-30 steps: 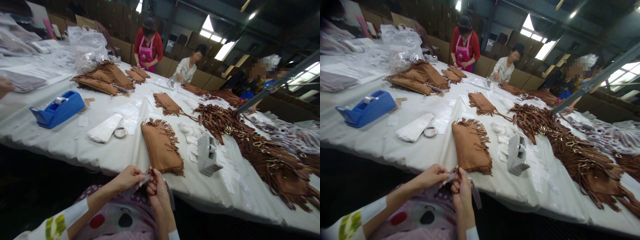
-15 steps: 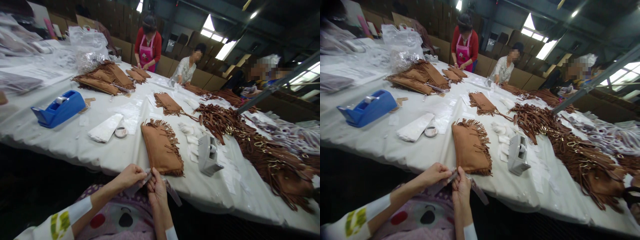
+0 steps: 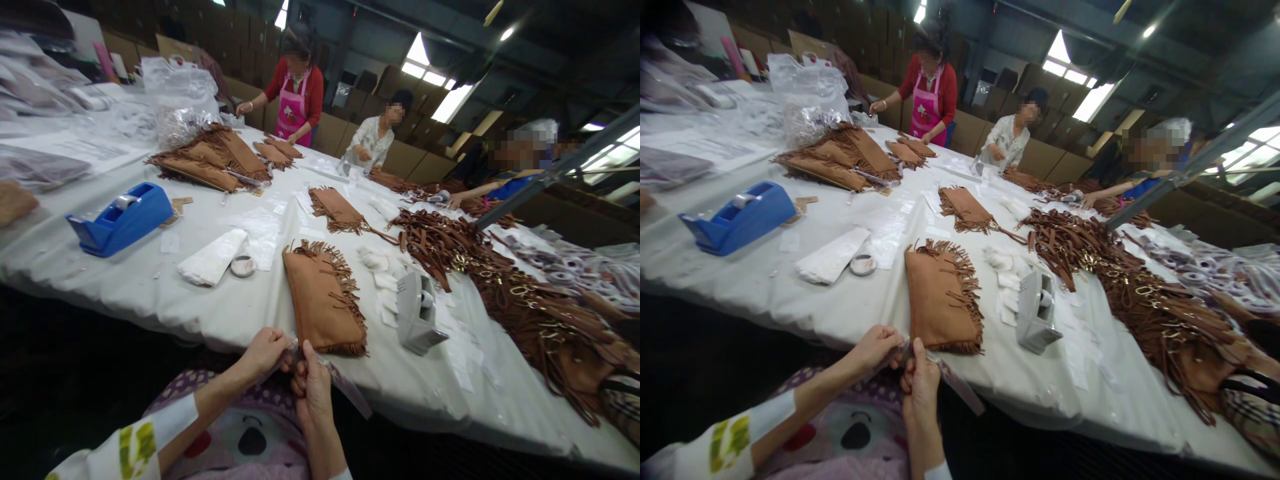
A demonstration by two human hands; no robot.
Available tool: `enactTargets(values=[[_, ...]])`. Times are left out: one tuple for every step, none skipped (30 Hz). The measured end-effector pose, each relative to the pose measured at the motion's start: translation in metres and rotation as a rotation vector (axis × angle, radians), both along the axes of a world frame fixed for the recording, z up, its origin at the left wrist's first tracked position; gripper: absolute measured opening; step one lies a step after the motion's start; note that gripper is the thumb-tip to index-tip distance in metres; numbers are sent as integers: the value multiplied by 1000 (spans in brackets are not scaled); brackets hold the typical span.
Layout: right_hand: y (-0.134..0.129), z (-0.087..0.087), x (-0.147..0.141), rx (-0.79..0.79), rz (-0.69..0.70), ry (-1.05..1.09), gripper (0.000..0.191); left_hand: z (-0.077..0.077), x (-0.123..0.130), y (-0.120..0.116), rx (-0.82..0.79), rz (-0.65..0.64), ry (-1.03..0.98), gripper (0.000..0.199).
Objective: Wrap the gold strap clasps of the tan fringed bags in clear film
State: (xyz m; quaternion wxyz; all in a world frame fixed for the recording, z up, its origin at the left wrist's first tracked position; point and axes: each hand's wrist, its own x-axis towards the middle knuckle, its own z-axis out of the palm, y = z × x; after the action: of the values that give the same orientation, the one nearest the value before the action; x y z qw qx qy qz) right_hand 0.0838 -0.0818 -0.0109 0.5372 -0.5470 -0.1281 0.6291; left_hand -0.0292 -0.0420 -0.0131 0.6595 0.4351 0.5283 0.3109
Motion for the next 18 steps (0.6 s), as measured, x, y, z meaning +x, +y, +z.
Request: enactTargets(values=[[-4,0,-1,-8,30,-14,44,-2,0,-1,14,9,21,30],[-7,-1,-3,-18,62,-19,44,-4,0,-1,34,7,45,31],[-9,-1,-4,-25,84,-18,44,-5,-1,-1,58,-5,65,32],[-10,-1,-6,-31,93,-13,43,-6,-1,-2,84,-24,82,33],[-10,0,-8,-38,86,-5,42,-6,-2,-2,108,-45,95,34],[-9,0,-9,-45,69,8,41,-5,-3,-2,128,-64,104,34],[-7,1,-11,-52,53,27,40,-4,-4,-1,143,-76,115,34],[-5,2,-12,-60,41,50,39,-3,-5,-1,155,-83,131,34],[-3,3,-13,-70,34,73,38,-1,-6,-1,168,-87,154,34],[-1,4,-14,-80,28,94,36,0,-7,-1,183,-89,183,34],[1,5,-14,-89,21,107,35,2,-7,-1,201,-94,215,34],[2,6,-14,-96,12,110,35,4,-8,-1,223,-104,249,33],[2,6,-13,-98,0,102,35,6,-9,-2,250,-119,283,33],[1,5,-13,-98,-14,82,36,8,-8,-2,283,-134,323,33],[0,4,-13,-100,-25,57,36,10,-8,-3,315,-149,367,33],[-2,1,-13,-102,-34,29,36,10,-7,-5,345,-161,411,34],[-4,-3,-13,-107,-40,1,36,9,-6,-6,373,-166,461,36],[-5,-8,-14,-112,-37,-16,35,6,-4,-6,367,-178,489,37]])
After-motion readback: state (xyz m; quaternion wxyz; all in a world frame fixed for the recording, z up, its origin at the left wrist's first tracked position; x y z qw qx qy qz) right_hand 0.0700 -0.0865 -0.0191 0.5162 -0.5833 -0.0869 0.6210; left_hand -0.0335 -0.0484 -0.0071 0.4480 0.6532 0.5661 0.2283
